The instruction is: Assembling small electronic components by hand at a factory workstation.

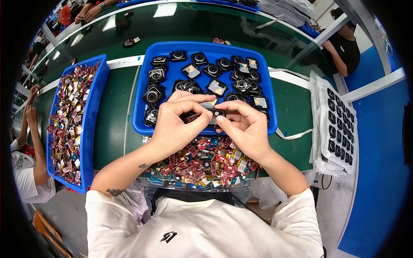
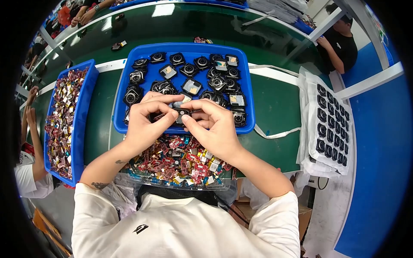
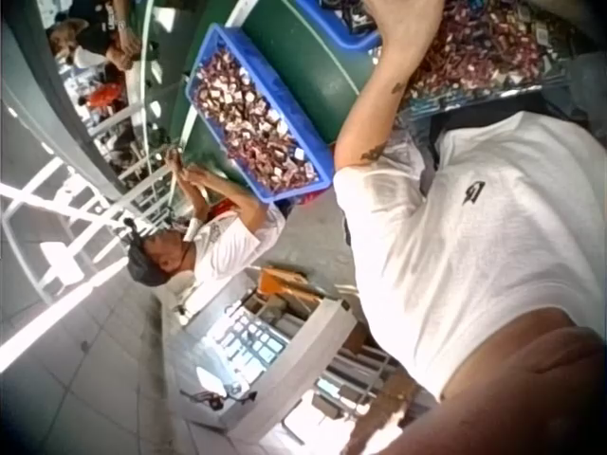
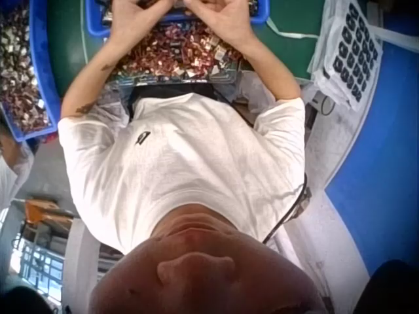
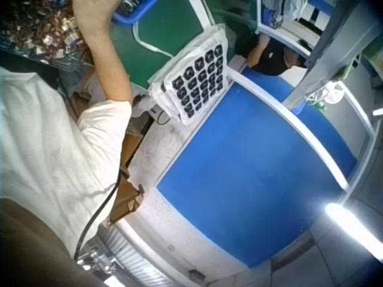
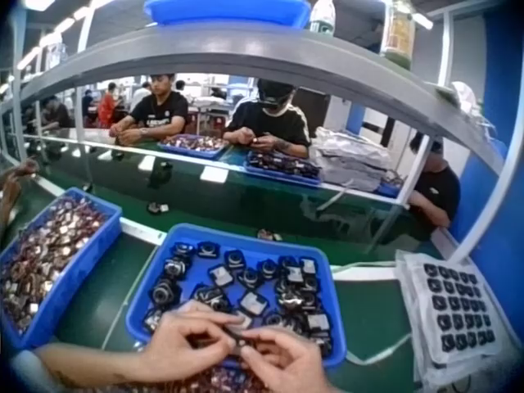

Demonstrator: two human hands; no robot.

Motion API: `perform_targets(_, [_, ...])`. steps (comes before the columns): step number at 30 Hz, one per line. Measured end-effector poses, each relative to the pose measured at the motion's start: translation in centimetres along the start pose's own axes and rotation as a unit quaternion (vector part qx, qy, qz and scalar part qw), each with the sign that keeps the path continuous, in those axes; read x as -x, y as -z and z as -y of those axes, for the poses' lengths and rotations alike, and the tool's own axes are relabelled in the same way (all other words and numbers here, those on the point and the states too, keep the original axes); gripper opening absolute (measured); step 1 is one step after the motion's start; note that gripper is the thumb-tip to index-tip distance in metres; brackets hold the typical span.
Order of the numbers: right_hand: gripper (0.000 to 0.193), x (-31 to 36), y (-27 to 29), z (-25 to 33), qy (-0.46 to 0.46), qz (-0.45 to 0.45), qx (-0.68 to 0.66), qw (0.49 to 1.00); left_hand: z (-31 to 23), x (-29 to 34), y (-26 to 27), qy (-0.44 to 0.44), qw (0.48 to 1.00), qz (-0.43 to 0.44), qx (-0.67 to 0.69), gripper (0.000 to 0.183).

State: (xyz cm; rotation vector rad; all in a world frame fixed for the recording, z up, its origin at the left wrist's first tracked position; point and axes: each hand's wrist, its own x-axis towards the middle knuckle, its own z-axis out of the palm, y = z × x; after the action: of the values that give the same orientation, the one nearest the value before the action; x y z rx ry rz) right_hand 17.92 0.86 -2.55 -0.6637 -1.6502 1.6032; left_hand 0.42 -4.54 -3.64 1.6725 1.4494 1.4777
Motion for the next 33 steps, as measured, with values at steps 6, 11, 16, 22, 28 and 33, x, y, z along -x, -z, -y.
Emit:
perform_targets(6, [0.022, 0.00, -0.06, 0.10, 0.007, -0.001, 0.004, 1.000, -0.03, -0.12, 0.05, 0.003, 1.000, 0.007, 0.012, 0.005])
perform_targets(11, [0.023, 0.00, -0.02, -0.04, 0.017, 0.002, 0.007, 1.000, 0.12, -0.17, 0.15, 0.003, 1.000, 0.013, 0.015, 0.004])
perform_targets(16, [0.023, 0.09, 0.07, -0.02, 0.008, 0.004, 0.002, 1.000, -0.09, -0.15, 0.20, 0.005, 1.000, 0.018, 0.019, 0.004])
perform_targets(22, [0.023, 0.09, 0.16, -0.21, 0.005, 0.009, -0.001, 1.000, 0.07, -0.17, 0.29, 0.003, 1.000, 0.024, 0.015, 0.004])
perform_targets(28, [0.024, -0.05, 0.26, -0.05, 0.010, 0.016, -0.006, 1.000, 0.12, -0.31, 0.34, 0.001, 0.999, 0.028, 0.023, 0.006])
perform_targets(33, [0.024, -0.07, 0.06, -0.24, 0.031, 0.011, 0.015, 0.999, 0.13, -0.29, 0.20, 0.021, 1.000, 0.020, 0.011, 0.008])
